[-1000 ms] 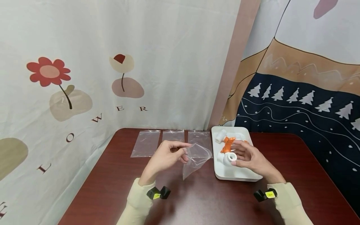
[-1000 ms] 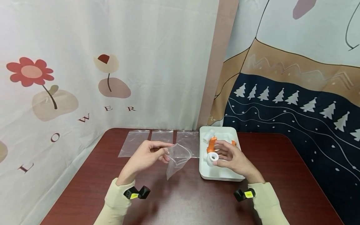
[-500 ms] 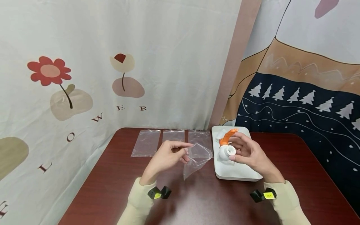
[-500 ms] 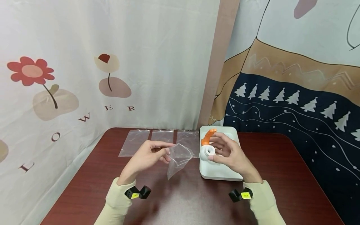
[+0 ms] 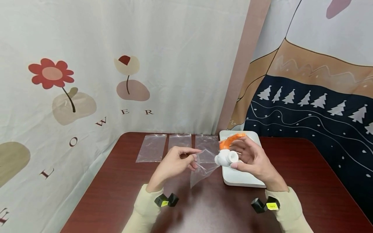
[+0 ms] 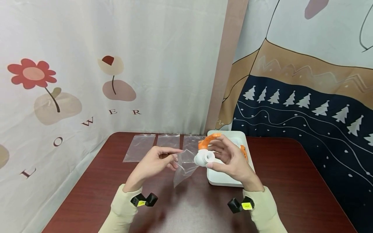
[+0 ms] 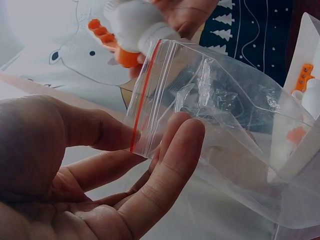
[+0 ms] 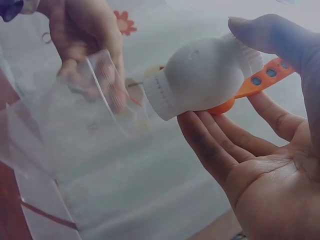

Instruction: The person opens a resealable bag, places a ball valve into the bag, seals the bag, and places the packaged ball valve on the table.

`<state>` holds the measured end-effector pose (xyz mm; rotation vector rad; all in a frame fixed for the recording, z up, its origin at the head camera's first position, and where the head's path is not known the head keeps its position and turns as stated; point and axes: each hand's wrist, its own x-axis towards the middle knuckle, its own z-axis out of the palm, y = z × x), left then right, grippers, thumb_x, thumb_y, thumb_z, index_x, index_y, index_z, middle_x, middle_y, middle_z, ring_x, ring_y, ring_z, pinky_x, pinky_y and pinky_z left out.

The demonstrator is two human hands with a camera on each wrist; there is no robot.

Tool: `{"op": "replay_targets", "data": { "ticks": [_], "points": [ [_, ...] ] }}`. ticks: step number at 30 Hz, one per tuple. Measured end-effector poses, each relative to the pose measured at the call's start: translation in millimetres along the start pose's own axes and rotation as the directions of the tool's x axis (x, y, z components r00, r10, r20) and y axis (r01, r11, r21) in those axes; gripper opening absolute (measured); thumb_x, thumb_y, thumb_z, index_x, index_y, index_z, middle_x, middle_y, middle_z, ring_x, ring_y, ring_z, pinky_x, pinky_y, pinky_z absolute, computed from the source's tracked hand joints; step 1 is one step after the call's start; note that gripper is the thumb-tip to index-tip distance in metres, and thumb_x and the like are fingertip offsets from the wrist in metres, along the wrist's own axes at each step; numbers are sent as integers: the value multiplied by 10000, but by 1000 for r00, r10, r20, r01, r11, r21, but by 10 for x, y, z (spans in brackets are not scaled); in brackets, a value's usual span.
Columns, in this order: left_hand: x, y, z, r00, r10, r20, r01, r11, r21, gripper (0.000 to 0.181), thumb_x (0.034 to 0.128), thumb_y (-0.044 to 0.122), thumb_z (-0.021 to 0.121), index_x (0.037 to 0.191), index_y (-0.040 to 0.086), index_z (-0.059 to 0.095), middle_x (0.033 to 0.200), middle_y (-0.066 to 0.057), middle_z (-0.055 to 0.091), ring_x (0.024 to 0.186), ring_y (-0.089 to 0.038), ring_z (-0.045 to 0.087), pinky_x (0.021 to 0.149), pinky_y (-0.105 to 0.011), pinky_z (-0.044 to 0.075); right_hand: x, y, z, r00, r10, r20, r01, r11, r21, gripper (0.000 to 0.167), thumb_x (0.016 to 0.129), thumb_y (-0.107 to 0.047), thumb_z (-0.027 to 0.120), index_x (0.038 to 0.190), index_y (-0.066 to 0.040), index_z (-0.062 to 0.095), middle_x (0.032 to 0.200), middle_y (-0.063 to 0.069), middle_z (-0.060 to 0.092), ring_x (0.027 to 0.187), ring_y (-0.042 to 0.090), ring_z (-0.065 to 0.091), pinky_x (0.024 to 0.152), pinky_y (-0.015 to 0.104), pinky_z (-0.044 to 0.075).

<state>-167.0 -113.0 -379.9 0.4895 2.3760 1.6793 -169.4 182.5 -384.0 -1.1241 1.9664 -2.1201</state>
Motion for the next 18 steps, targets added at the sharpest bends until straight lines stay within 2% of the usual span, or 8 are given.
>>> {"op": "replay_targets", "data": {
  "ticks": [7, 12, 18],
  "points": [
    [-4, 1, 12, 1000, -2, 5, 2, 1000, -4, 276, 1003, 69, 605, 1246, 83, 736, 793, -165, 767, 729, -289, 767, 763, -339, 639, 72, 21, 163, 999, 6, 53, -5, 1000, -7, 716, 775, 184, 735, 1411, 45, 437, 1429, 103, 593, 1220, 222, 653, 1037, 301, 553],
    [-4, 3, 16, 1000, -7, 0, 7, 1000, -5, 269, 1002, 59, 603, 1233, 73, 738, 781, -172, 760, 722, -302, 763, 752, -413, 643, 92, 38, 236, 997, 43, 63, -39, 997, -59, 724, 785, 122, 780, 1424, -19, 471, 1447, 137, 536, 1257, 236, 625, 1067, 314, 536],
    [0, 16, 30, 1000, -6, 2, 6, 1000, -3, 246, 1005, 57, 605, 1209, 59, 742, 784, -172, 758, 697, -270, 757, 737, -448, 643, 98, 78, 294, 997, 18, 79, -8, 993, -119, 717, 777, 104, 808, 1409, -40, 500, 1429, 134, 528, 1281, 210, 605, 1089, 342, 522]
  ]
}}
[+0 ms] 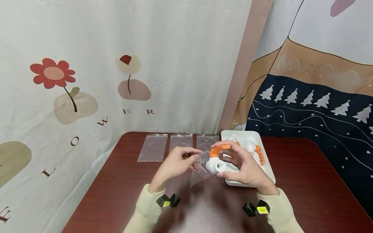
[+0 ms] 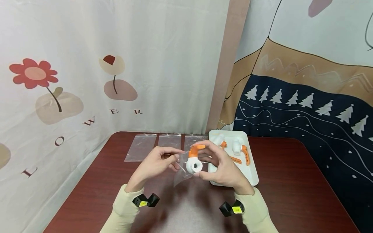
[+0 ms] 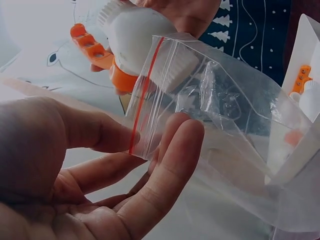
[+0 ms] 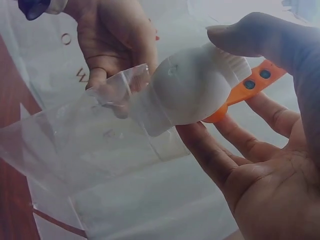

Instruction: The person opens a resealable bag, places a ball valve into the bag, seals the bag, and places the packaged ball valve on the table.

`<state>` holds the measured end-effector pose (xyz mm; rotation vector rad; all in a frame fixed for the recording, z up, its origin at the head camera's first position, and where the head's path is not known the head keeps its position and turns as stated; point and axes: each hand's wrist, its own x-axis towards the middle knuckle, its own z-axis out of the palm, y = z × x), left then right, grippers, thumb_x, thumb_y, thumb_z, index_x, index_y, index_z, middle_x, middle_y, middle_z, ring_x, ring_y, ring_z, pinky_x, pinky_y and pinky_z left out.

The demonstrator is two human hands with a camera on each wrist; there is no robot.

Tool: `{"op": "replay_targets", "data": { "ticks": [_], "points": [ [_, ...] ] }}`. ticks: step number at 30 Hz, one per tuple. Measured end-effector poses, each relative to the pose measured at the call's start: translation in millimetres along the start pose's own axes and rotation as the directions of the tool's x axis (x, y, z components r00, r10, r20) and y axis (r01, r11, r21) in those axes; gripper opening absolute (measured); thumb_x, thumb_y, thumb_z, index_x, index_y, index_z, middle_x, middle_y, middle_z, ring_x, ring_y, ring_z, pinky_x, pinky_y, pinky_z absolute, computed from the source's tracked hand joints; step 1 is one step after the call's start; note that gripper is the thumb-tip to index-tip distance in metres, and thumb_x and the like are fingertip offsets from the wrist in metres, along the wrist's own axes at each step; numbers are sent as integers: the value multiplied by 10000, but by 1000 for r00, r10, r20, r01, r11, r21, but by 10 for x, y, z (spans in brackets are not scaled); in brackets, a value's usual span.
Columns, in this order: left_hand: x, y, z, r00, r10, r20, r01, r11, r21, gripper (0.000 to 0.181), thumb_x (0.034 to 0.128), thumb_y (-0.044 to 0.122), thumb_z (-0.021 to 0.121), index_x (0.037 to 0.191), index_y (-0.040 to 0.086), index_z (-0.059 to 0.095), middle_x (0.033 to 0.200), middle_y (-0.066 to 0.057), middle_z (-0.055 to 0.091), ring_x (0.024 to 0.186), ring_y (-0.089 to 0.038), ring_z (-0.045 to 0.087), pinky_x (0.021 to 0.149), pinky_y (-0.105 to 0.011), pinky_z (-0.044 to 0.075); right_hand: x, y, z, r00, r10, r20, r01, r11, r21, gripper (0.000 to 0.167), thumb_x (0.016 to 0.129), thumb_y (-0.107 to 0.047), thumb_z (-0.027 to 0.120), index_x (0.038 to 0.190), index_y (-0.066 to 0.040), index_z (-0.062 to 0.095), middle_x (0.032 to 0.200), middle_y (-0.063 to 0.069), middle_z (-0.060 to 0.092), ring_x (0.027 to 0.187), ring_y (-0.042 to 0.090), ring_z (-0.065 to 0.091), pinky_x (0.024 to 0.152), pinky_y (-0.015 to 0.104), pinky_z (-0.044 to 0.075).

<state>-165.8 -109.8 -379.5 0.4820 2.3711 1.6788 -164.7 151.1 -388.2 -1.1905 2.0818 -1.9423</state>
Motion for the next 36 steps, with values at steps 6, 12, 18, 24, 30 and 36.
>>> {"op": "replay_targets", "data": {
  "ticks": [6, 12, 18, 24, 30, 36],
  "points": [
    [10, -8, 28, 1000, 9, -29, -8, 1000, 12, 236, 996, 59, 591, 1157, 57, 764, 744, -171, 746, 652, -259, 743, 694, -483, 636, 4, 62, 34, 996, -81, 34, 83, 995, -57, 702, 764, 97, 812, 1397, -22, 533, 1403, 168, 579, 1253, 209, 615, 1070, 306, 529],
    [3, 0, 47, 999, 4, -54, -4, 1000, 2, 227, 995, 68, 600, 1136, 63, 778, 709, -173, 735, 633, -276, 737, 673, -448, 641, -4, 61, 54, 994, -103, 43, 109, 979, -173, 686, 754, 23, 860, 1373, -85, 585, 1352, 95, 644, 1188, 187, 629, 1051, 283, 526],
    [2, 21, 64, 998, 0, -61, 0, 1000, 1, 227, 1001, 85, 604, 1137, 93, 785, 687, -127, 734, 620, -255, 735, 675, -461, 641, -13, 46, 62, 997, -78, 18, 80, 948, -307, 678, 740, -49, 883, 1358, -141, 620, 1284, 14, 672, 1114, 188, 661, 1052, 273, 517],
    [17, 4, 87, 999, 13, -39, -14, 999, -37, 218, 1002, 88, 626, 1160, 32, 765, 735, -189, 745, 635, -248, 743, 664, -438, 645, 1, 78, 94, 994, -111, -9, 102, 939, -329, 697, 710, 10, 865, 1347, -112, 610, 1265, 43, 667, 1070, 191, 674, 1030, 260, 530],
    [15, 14, 121, 999, 5, -53, -7, 999, -49, 215, 997, 77, 624, 1147, 25, 768, 746, -201, 747, 638, -256, 742, 635, -366, 641, 5, 99, 121, 992, -118, -49, 88, 908, -410, 685, 706, -51, 892, 1318, -152, 602, 1196, -8, 686, 1023, 169, 672, 1013, 263, 537],
    [7, 29, 138, 997, 13, -74, -17, 998, -55, 207, 995, 77, 628, 1136, 26, 772, 752, -197, 753, 631, -253, 743, 632, -369, 640, 1, 103, 122, 990, -121, -76, 67, 861, -503, 686, 690, -170, 941, 1294, -203, 618, 1176, -62, 673, 1030, 134, 628, 930, 257, 528]
  ]
}}
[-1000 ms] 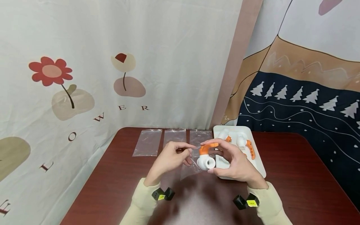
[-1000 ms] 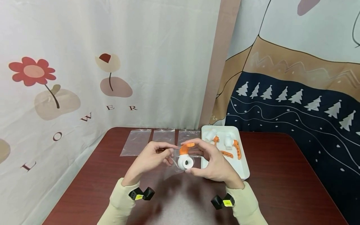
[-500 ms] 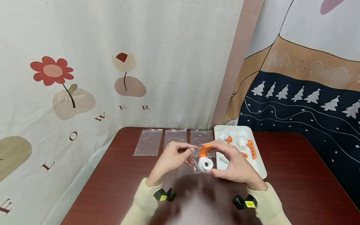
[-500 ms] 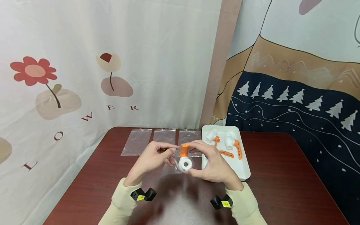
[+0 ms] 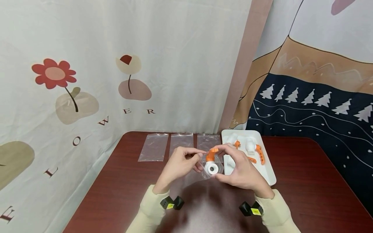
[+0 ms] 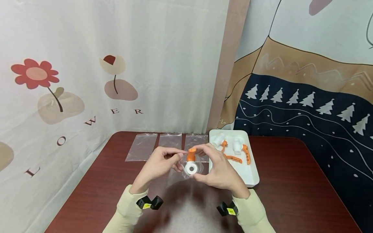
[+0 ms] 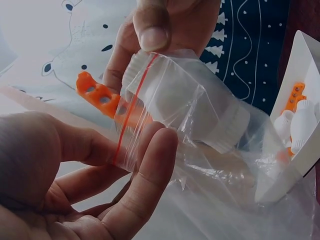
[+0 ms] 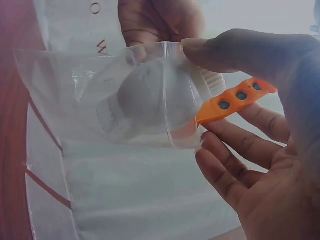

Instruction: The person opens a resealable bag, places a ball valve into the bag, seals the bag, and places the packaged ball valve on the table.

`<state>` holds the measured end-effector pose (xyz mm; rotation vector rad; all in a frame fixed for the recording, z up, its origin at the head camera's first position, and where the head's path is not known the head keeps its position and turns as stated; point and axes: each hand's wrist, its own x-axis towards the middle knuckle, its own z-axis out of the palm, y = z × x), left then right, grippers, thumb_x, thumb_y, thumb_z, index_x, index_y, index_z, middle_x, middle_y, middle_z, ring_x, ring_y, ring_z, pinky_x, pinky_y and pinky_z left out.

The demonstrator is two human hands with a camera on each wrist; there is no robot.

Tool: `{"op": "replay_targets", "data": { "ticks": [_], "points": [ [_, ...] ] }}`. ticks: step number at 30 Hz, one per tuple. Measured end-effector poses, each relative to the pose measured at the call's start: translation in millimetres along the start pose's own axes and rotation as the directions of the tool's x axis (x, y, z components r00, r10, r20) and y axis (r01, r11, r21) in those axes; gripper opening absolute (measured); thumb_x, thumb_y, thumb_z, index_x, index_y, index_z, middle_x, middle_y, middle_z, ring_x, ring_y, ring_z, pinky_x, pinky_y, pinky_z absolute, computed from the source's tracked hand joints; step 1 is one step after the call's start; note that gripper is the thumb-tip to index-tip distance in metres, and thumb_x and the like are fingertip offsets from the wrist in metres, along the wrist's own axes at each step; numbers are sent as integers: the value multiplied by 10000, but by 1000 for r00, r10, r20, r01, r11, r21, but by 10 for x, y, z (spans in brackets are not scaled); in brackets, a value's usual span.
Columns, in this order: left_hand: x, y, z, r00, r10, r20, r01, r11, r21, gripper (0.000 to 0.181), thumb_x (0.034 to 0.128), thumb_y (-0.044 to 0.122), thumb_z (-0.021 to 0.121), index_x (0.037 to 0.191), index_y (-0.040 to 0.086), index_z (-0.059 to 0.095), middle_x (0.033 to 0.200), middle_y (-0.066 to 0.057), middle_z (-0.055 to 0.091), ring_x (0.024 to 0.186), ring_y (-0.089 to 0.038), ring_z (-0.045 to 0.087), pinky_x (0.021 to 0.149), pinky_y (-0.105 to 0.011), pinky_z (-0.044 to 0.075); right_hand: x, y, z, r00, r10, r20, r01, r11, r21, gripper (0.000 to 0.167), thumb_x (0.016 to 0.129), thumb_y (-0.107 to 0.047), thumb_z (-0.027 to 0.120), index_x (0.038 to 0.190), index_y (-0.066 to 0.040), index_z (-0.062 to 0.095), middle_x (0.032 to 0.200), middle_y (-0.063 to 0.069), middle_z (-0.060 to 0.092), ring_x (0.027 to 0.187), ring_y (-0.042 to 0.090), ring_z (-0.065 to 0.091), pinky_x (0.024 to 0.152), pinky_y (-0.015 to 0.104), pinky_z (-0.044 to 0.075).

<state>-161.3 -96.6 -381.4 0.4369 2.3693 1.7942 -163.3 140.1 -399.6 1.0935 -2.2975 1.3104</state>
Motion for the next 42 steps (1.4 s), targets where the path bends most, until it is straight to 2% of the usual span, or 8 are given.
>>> {"op": "replay_targets", "data": {
  "ticks": [7, 12, 16, 24, 31, 36, 39, 42],
  "points": [
    [4, -6, 7, 1000, 25, -7, -25, 1000, -8, 213, 1000, 57, 610, 1131, -21, 759, 747, -203, 749, 620, -254, 740, 660, -464, 642, 30, 46, 29, 1000, -21, 7, 21, 1000, 9, 657, 684, -156, 947, 1256, -170, 625, 1240, -18, 628, 1027, 138, 600, 868, 281, 552],
    [8, -7, 16, 999, 35, -10, -36, 999, -23, 207, 1003, 40, 600, 1120, -29, 757, 744, -208, 740, 616, -235, 733, 649, -451, 643, 18, 58, 36, 998, 49, 36, -48, 999, -22, 672, 688, -174, 948, 1267, -186, 608, 1129, -46, 633, 976, 108, 599, 849, 277, 577],
    [4, -2, 23, 1000, 19, -18, -20, 998, -51, 187, 1004, 50, 615, 1103, -10, 762, 738, -192, 735, 606, -200, 722, 636, -401, 644, 9, 56, 38, 992, 107, 63, -105, 994, -34, 683, 689, -185, 952, 1274, -195, 599, 1052, -55, 621, 930, 87, 595, 814, 263, 589],
    [13, -19, 24, 1000, -3, -18, 1, 994, -107, 194, 1013, 65, 615, 1111, -36, 748, 755, -227, 730, 605, -188, 716, 639, -396, 644, 16, 43, 48, 980, 163, 116, -162, 987, -10, 696, 716, -234, 953, 1305, -213, 583, 949, -57, 614, 839, 83, 602, 762, 270, 596],
    [8, 8, 38, 1000, -9, -12, 7, 988, -157, 211, 1021, 52, 597, 1134, -66, 732, 776, -234, 728, 609, -161, 701, 656, -405, 647, 15, 29, 33, 972, 194, 136, -200, 979, 33, 690, 738, -248, 943, 1318, -219, 571, 937, -39, 618, 807, 101, 619, 756, 282, 609],
    [2, 34, 39, 1000, -12, -16, 9, 983, -183, 216, 1021, 34, 585, 1147, -72, 725, 765, -211, 725, 595, -155, 693, 648, -405, 646, 8, 50, 16, 966, 197, 169, -223, 963, 151, 571, 848, -124, 844, 1343, -197, 570, 943, 30, 634, 837, 134, 635, 762, 291, 621],
    [5, 32, 38, 1000, -7, -18, 4, 982, -191, 215, 1021, 33, 588, 1148, -75, 723, 765, -201, 725, 593, -152, 692, 644, -399, 646, 5, 59, 6, 957, 213, 195, -248, 952, 180, 562, 883, 4, 746, 1372, -197, 558, 1071, 61, 655, 864, 139, 641, 763, 280, 619],
    [8, 28, 35, 1000, -7, -27, 2, 981, -194, 213, 1021, 36, 592, 1145, -76, 724, 766, -196, 726, 593, -147, 692, 642, -382, 645, 6, 62, 14, 941, 246, 231, -291, 939, 185, 605, 882, 71, 686, 1400, -204, 538, 1185, 90, 640, 853, 146, 658, 732, 265, 611]
  ]
}}
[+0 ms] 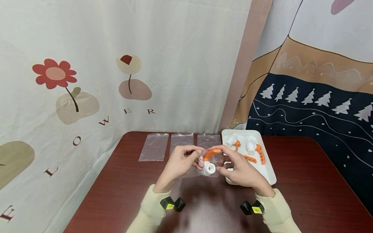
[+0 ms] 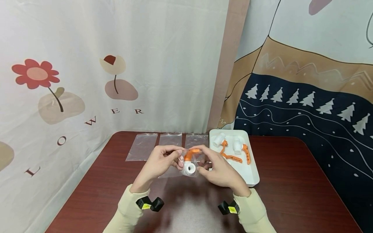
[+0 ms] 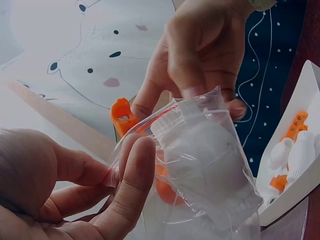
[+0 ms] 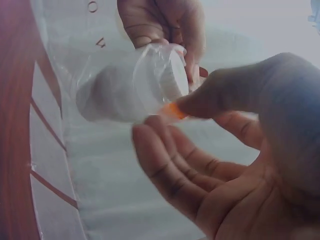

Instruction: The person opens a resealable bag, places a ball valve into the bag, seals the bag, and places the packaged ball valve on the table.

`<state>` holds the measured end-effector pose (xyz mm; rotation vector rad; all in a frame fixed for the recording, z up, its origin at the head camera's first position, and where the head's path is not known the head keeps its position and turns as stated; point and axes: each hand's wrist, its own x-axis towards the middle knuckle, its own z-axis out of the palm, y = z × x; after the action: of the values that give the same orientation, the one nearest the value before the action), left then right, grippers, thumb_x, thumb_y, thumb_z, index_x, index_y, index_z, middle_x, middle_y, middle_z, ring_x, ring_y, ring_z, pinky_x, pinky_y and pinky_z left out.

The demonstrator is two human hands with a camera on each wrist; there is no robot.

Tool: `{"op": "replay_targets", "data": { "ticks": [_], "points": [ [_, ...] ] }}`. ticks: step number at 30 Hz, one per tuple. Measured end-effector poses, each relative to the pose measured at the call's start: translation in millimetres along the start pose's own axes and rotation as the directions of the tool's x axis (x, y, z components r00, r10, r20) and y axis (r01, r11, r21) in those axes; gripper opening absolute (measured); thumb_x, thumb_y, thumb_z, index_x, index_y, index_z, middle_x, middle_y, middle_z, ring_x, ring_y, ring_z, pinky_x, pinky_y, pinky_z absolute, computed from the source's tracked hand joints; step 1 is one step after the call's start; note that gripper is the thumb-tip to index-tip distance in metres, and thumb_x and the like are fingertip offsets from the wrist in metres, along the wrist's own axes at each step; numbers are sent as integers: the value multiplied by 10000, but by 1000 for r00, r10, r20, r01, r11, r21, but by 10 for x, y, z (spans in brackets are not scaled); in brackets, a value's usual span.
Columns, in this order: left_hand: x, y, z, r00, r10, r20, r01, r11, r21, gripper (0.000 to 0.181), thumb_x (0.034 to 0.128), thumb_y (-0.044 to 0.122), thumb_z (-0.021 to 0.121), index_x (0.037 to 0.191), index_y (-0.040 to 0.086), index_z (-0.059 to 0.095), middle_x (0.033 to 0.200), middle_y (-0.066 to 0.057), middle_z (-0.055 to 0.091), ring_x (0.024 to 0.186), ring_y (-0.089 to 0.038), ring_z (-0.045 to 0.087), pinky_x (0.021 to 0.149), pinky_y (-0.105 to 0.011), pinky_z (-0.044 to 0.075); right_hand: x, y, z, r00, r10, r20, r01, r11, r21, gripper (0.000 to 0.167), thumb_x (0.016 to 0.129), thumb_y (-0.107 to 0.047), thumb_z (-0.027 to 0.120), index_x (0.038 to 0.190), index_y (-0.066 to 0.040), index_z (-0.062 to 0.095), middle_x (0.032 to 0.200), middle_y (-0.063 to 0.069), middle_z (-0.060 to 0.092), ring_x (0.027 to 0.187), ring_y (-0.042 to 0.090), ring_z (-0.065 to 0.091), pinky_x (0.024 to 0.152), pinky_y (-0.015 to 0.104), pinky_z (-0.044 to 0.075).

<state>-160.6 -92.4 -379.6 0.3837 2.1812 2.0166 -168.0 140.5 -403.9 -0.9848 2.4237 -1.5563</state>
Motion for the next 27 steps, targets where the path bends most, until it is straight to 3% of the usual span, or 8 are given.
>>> {"op": "replay_targets", "data": {
  "ticks": [5, 10, 17, 23, 27],
  "points": [
    [0, -5, -9, 1000, -11, -24, 11, 1000, 4, 213, 1019, 31, 588, 1144, -70, 727, 750, -179, 724, 592, -146, 692, 638, -367, 644, 12, -8, 32, 999, 46, 10, -46, 998, 47, 644, 880, 116, 638, 1432, -196, 520, 1084, 136, 624, 812, 176, 695, 687, 265, 612],
    [11, -17, -13, 999, -16, -46, 17, 1000, 21, 208, 1012, 25, 591, 1138, -56, 735, 746, -178, 723, 595, -153, 689, 630, -375, 643, 0, -21, 17, 997, 65, -31, -62, 995, 82, 697, 881, 122, 633, 1482, -193, 473, 1021, 144, 619, 803, 251, 703, 698, 280, 626],
    [15, -22, -19, 999, 6, -52, -3, 999, 53, 202, 1004, 16, 600, 1139, -38, 741, 734, -198, 713, 587, -163, 691, 633, -421, 643, -17, -58, -10, 992, 95, -85, -83, 987, 138, 627, 872, 116, 622, 1428, -154, 515, 989, 161, 598, 776, 228, 683, 688, 348, 641],
    [11, -28, -6, 997, 12, -71, -8, 998, 59, 213, 995, 4, 585, 1131, -48, 741, 754, -197, 720, 589, -152, 692, 629, -432, 642, -31, -75, -39, 989, 83, -121, -71, 992, 103, 398, 874, 115, 602, 1228, -59, 652, 950, 148, 614, 783, 182, 668, 684, 293, 625],
    [4, -30, 5, 997, 9, -82, -3, 997, 71, 204, 996, 2, 582, 1111, -55, 741, 738, -203, 723, 578, -146, 694, 642, -472, 639, -41, -86, -39, 985, 71, -159, -69, 997, 18, 282, 872, 97, 610, 1059, -80, 725, 939, 132, 660, 812, 112, 640, 698, 253, 608]
  ]
}}
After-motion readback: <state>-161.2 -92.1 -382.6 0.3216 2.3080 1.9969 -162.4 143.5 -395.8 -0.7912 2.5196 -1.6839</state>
